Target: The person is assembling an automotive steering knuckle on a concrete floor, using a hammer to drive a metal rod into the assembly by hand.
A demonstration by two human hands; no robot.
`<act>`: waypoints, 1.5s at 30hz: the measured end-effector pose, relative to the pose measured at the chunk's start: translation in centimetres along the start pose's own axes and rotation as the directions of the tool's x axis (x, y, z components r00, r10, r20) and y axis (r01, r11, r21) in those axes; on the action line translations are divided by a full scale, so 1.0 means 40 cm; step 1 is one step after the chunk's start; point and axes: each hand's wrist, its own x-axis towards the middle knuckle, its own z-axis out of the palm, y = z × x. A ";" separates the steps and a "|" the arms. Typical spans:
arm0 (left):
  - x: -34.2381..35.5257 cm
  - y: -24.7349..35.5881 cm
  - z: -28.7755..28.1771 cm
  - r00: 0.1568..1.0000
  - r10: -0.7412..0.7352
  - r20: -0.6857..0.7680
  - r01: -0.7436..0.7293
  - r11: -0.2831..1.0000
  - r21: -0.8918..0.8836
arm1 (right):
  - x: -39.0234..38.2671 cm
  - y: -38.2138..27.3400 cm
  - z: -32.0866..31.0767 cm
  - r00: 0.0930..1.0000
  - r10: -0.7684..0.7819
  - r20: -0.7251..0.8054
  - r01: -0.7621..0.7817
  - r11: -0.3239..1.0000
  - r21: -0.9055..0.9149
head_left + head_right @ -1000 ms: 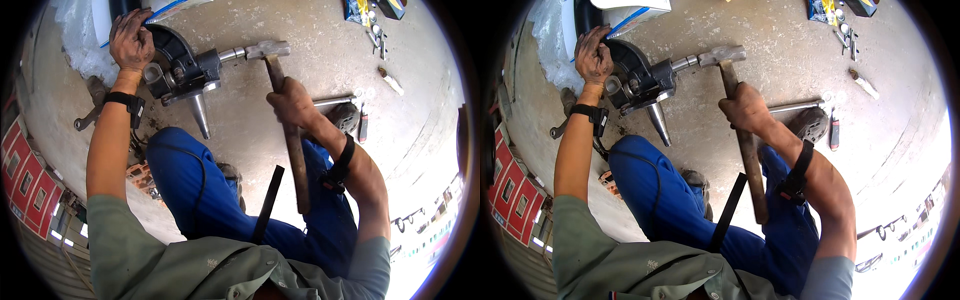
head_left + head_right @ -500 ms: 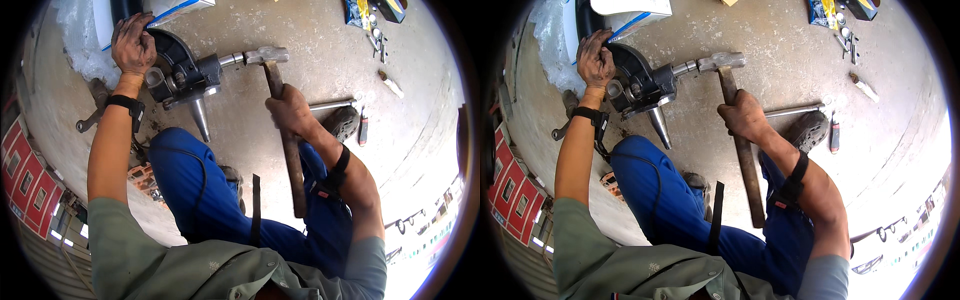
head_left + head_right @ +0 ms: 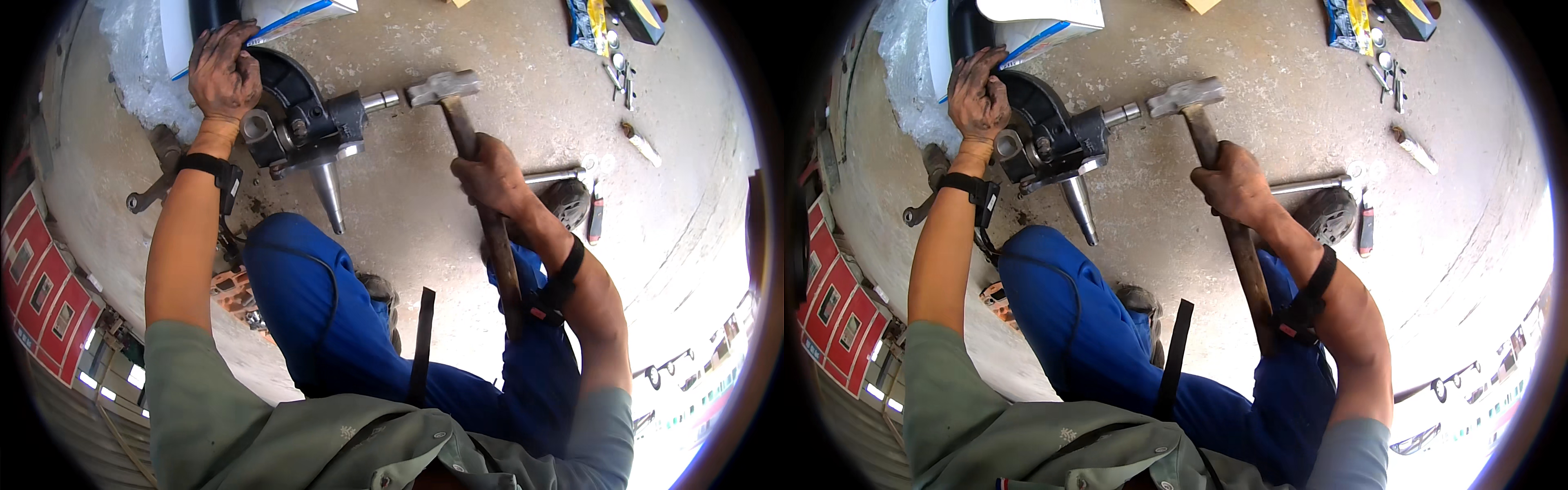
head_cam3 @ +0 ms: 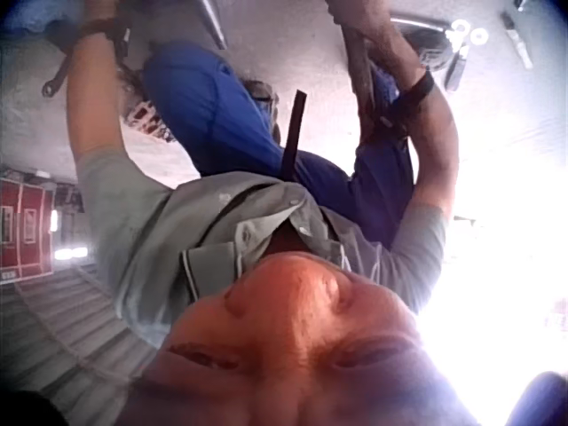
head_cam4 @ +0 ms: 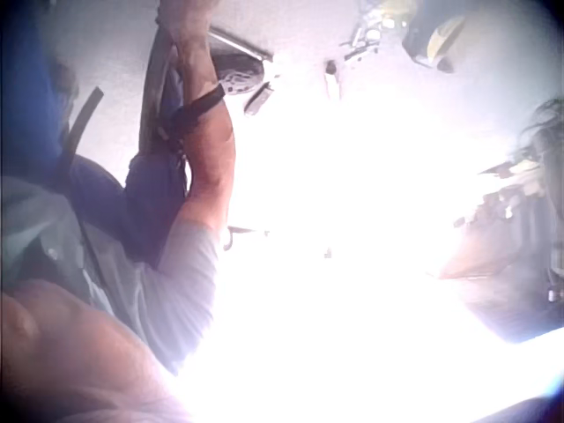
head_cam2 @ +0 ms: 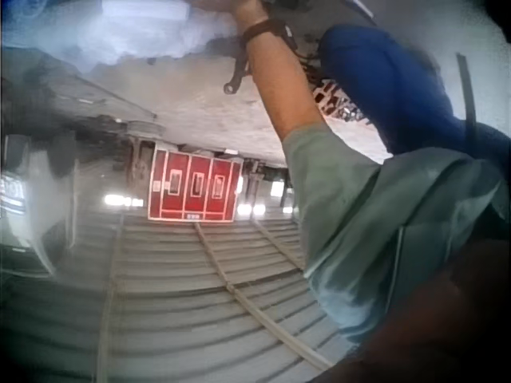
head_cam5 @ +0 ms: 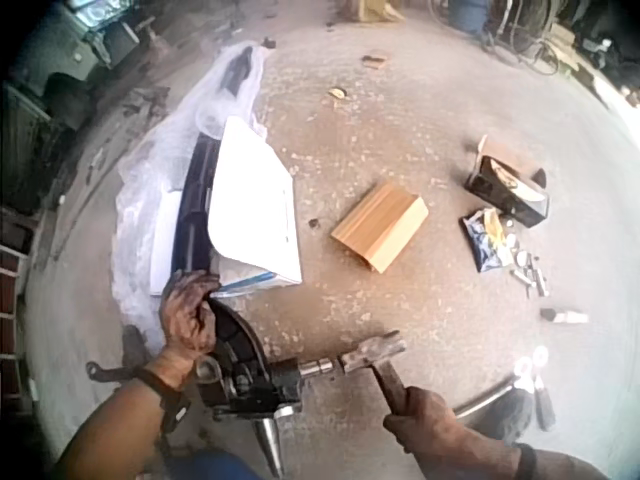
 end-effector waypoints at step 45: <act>-0.009 0.002 -0.025 0.999 0.006 -0.041 -0.007 1.000 -0.019 | 0.045 0.024 -0.062 0.915 0.134 -0.381 -0.040 0.969 0.246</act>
